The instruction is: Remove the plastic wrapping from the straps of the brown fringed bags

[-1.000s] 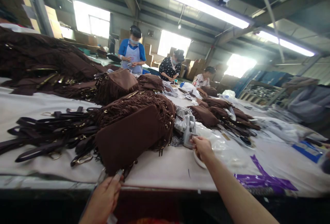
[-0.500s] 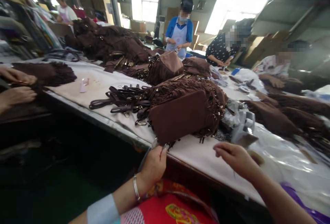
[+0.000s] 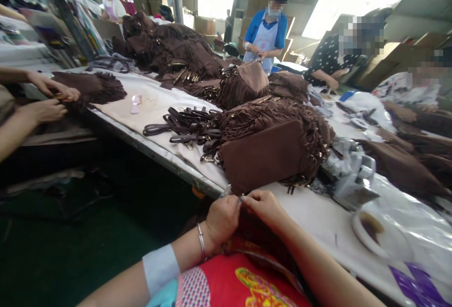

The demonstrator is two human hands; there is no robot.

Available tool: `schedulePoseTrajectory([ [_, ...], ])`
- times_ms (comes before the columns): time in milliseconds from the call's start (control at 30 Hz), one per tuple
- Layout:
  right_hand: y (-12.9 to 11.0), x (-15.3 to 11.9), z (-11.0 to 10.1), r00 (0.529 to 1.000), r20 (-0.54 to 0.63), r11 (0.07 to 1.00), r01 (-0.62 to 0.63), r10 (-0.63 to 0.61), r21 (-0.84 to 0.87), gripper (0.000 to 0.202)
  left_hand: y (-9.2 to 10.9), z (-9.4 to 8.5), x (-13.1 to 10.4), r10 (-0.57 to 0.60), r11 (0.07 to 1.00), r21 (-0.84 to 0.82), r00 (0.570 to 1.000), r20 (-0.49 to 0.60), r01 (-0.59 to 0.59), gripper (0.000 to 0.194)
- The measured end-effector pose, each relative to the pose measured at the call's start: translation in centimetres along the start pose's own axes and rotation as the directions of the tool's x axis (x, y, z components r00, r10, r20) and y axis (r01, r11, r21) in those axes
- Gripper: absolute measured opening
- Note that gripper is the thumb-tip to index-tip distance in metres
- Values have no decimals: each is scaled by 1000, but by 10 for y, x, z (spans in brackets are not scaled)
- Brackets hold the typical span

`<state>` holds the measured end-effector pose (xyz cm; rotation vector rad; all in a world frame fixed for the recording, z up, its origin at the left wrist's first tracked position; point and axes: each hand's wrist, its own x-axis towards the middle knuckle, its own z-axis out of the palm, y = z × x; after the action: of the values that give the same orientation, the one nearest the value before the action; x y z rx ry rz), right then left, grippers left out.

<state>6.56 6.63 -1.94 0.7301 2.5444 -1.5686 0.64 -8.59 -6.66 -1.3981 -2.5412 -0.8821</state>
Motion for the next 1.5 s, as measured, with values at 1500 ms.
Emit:
schedulePoseTrajectory([
  [1500, -16, -1, 8, 976, 5, 967, -217, 218, 130, 31, -7, -4, 0, 15, 999, 30, 1000, 23, -16, 28],
])
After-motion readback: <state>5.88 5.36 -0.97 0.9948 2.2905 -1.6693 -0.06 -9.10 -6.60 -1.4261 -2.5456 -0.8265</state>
